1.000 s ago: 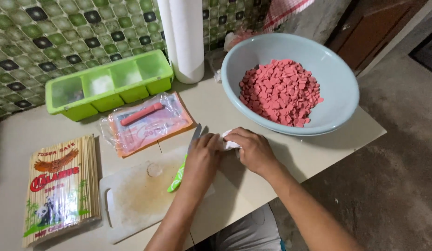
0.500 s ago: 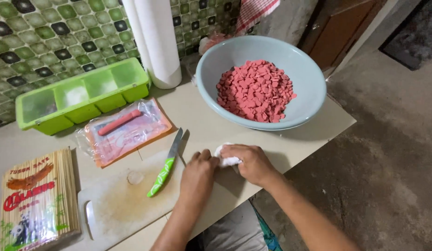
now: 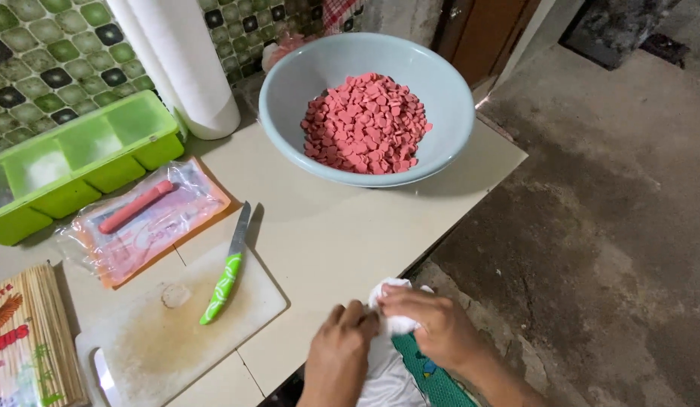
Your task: Cutting a sausage into small slices on a cutting board and cleaning the knife with a tissue.
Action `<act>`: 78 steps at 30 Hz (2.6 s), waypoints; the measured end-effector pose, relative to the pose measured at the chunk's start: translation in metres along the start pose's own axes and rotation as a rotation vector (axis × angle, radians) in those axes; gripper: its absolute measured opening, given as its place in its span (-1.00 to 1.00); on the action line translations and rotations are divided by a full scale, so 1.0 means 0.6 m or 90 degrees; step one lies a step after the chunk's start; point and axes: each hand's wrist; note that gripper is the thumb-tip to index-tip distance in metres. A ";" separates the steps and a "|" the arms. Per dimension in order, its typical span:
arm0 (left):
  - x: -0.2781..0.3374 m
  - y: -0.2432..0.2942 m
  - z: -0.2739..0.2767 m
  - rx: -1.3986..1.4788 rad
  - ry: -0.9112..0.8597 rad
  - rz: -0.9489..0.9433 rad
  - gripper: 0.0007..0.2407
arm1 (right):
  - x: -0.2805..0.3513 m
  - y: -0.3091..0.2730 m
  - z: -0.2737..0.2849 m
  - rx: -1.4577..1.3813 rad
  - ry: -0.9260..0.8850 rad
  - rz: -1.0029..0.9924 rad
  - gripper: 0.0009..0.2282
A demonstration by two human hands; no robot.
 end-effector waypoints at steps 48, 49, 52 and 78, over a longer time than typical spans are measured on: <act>-0.064 0.012 0.009 -0.007 -0.117 -0.001 -0.82 | -0.039 -0.032 0.050 0.075 -0.088 -0.166 -0.66; -0.053 0.012 0.003 0.005 -0.169 0.011 -0.86 | -0.041 -0.046 0.058 0.068 -0.180 -0.235 -0.68; -0.058 -0.011 0.045 0.032 -0.115 0.035 -0.76 | -0.039 -0.018 0.042 0.017 -0.066 -0.088 -0.54; -0.242 -0.379 0.060 -0.275 0.132 0.183 -0.86 | -0.451 0.056 -0.231 0.035 0.161 0.147 -0.68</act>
Point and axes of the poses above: each hand's wrist, its own x-axis away from the middle knuckle, its own z-axis out of the back of the hand, y = z × x, and after that the axes turned 8 degrees about y, right-handed
